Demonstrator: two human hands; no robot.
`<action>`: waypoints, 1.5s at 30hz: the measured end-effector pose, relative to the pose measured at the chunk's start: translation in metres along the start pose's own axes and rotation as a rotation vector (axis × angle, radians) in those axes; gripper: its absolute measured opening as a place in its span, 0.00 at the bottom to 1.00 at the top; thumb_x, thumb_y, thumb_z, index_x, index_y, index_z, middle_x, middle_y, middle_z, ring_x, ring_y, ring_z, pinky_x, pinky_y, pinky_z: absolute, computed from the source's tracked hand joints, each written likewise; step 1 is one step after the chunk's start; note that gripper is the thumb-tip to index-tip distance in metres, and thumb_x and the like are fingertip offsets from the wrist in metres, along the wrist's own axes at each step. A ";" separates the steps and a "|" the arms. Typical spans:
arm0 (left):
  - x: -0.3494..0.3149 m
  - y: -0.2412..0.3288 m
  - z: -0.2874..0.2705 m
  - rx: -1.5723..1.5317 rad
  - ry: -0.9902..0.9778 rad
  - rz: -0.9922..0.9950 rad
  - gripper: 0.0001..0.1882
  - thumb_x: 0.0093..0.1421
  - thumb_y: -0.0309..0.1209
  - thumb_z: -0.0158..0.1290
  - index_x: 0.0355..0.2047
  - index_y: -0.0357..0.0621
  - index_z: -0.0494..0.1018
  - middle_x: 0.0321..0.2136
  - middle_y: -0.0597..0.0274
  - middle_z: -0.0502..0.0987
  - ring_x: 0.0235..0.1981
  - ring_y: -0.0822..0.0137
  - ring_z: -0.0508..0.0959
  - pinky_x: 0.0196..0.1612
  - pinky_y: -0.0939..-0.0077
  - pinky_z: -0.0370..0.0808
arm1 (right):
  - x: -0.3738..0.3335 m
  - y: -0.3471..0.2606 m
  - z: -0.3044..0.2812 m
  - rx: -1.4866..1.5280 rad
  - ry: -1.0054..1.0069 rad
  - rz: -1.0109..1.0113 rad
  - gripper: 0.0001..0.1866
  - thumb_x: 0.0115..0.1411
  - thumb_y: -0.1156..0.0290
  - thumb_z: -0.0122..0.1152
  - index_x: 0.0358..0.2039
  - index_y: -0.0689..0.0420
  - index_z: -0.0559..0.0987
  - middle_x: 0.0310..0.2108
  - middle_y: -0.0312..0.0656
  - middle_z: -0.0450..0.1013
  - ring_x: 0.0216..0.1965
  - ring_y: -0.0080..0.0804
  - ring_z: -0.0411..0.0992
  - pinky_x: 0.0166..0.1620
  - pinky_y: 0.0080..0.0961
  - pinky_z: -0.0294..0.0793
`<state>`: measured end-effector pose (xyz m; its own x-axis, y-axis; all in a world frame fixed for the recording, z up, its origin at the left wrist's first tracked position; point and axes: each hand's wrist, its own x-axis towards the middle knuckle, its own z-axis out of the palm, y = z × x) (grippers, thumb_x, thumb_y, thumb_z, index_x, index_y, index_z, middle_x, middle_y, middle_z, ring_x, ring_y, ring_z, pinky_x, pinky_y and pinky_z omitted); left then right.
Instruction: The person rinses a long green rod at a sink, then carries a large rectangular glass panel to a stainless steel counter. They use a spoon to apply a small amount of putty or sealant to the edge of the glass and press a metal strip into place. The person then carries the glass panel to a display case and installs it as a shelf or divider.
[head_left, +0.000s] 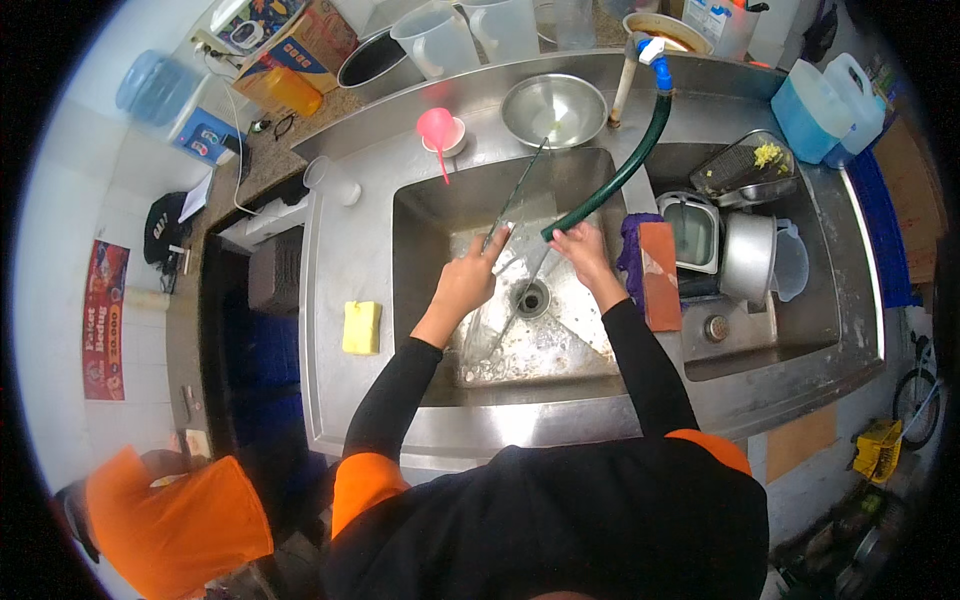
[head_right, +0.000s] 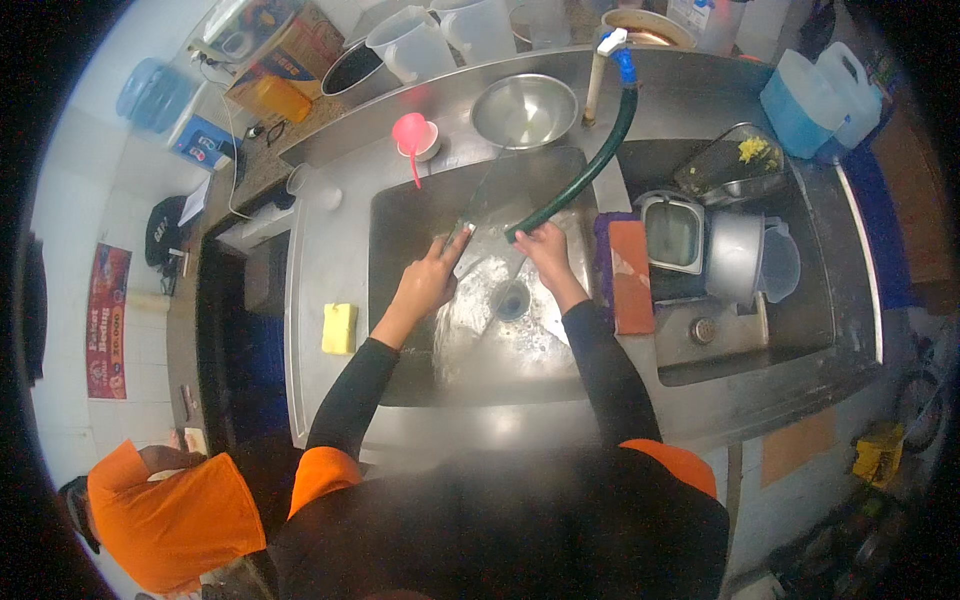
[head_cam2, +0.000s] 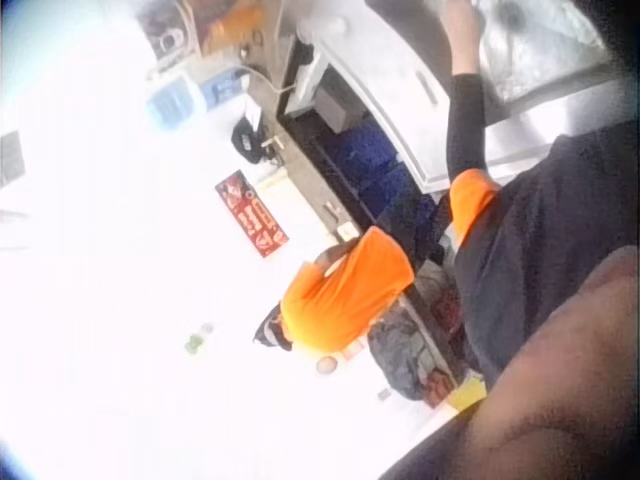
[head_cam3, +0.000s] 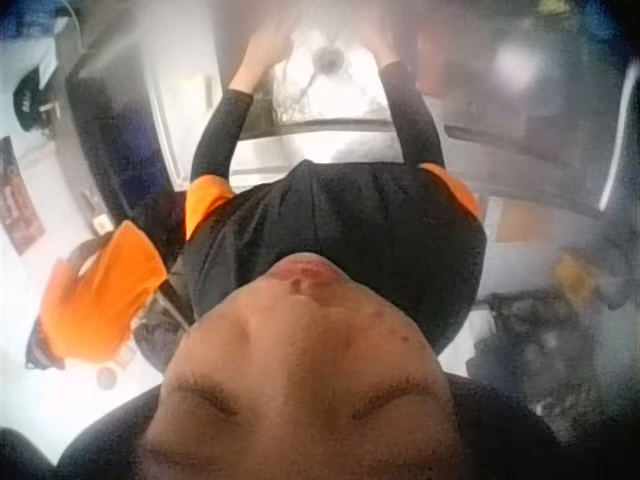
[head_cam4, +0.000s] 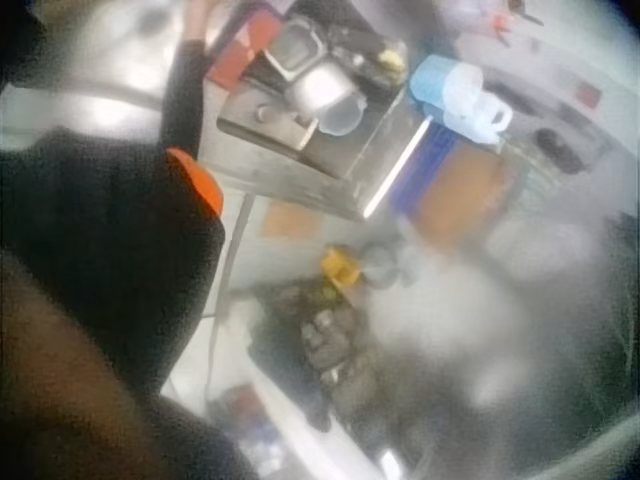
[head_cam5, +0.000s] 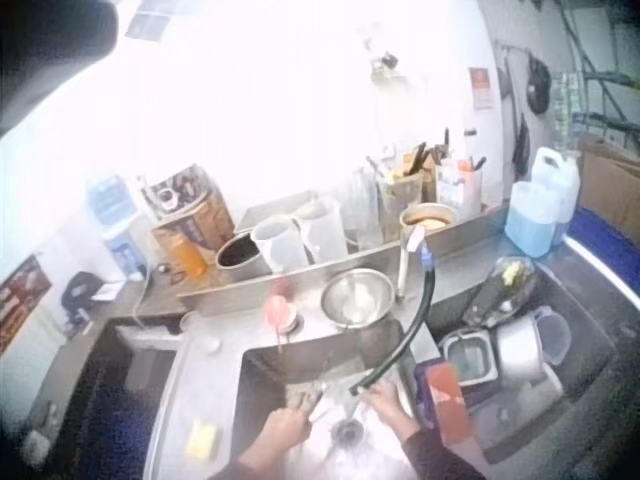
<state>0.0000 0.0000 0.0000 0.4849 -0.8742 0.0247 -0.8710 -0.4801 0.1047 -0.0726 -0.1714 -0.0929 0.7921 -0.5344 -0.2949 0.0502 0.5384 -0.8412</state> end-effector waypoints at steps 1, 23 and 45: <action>-0.001 -0.001 -0.004 -0.004 0.012 0.005 0.36 0.40 0.23 0.44 0.52 0.55 0.50 0.40 0.48 0.64 0.22 0.49 0.72 0.25 0.62 0.71 | -0.001 -0.003 0.007 0.046 -0.014 -0.028 0.14 0.48 0.83 0.50 0.36 0.62 0.64 0.34 0.42 0.66 0.34 0.30 0.67 0.35 0.23 0.72; 0.008 -0.006 0.007 -0.335 -0.058 -0.056 0.37 0.40 0.21 0.47 0.52 0.63 0.50 0.34 0.49 0.68 0.30 0.50 0.70 0.33 0.63 0.68 | -0.031 -0.047 0.019 0.234 -0.213 0.085 0.17 0.49 0.83 0.48 0.40 0.64 0.58 0.37 0.46 0.63 0.38 0.35 0.66 0.42 0.29 0.70; 0.014 0.027 0.011 -0.291 -0.048 -0.058 0.38 0.37 0.20 0.43 0.51 0.63 0.50 0.20 0.44 0.70 0.24 0.46 0.70 0.29 0.56 0.66 | -0.022 -0.034 -0.011 0.236 -0.289 0.305 0.09 0.47 0.77 0.54 0.30 0.60 0.67 0.30 0.40 0.68 0.31 0.29 0.68 0.33 0.18 0.68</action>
<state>-0.0173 -0.0254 -0.0073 0.5232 -0.8515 -0.0357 -0.7788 -0.4947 0.3857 -0.0985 -0.1846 -0.0625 0.9273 -0.1440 -0.3456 -0.1004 0.7936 -0.6001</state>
